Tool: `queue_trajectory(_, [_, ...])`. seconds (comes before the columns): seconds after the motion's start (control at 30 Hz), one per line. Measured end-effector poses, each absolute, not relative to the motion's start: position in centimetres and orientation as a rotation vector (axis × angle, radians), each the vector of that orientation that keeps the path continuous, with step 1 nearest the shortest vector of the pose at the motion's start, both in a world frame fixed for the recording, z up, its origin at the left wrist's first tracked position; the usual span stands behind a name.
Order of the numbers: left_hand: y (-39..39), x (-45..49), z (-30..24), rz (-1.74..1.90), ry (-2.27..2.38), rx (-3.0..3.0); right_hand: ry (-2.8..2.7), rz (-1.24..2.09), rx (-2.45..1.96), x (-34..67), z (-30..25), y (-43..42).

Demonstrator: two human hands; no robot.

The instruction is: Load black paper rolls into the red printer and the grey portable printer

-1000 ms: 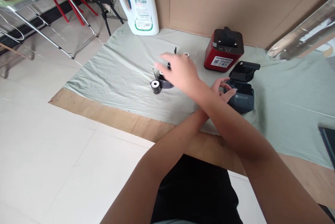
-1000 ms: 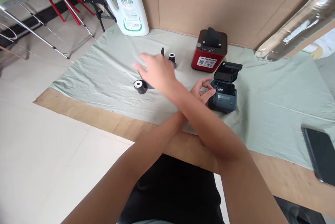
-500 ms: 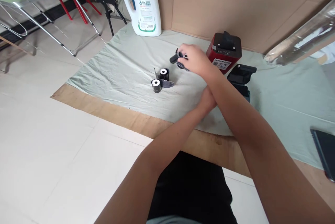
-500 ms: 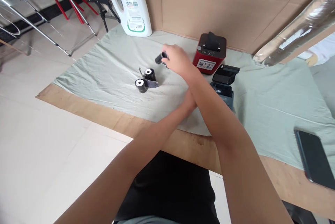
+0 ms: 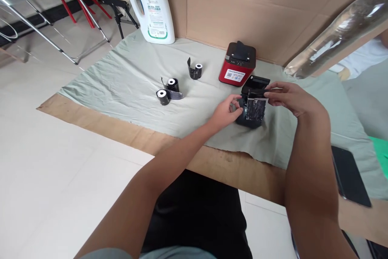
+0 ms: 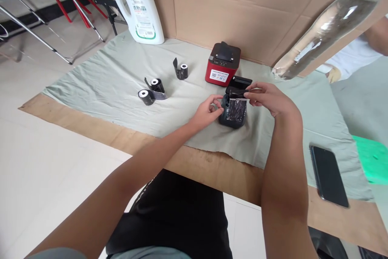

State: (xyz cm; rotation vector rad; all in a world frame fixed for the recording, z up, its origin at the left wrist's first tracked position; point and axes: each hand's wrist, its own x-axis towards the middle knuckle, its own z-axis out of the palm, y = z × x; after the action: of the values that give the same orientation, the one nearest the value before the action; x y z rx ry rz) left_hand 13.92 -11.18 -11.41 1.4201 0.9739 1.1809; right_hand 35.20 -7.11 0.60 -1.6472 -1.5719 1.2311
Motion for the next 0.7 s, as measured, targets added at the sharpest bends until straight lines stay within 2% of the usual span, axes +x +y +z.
queue_trajectory(0.2, [-11.4, 13.6, -11.5, 1.174, 0.983, 1.566, -1.889, 0.84, -1.755, 35.2, -2.8, -5.3])
queue_trajectory(0.4, [-11.5, 13.4, -11.9, 1.151, 0.996, 1.735, -2.169, 0.581, -1.664, 35.0, -4.7, -4.7])
queue_trajectory(0.63, [-12.3, 13.0, -11.1, 1.198, 0.93, 2.043, -1.814, 0.306, -1.595, 35.3, -5.5, -3.8])
queue_trajectory(0.7, [-12.4, 13.0, -11.1, 1.154, 0.898, 2.058, -1.707, 0.338, -1.55, 35.4, -5.8, -3.4])
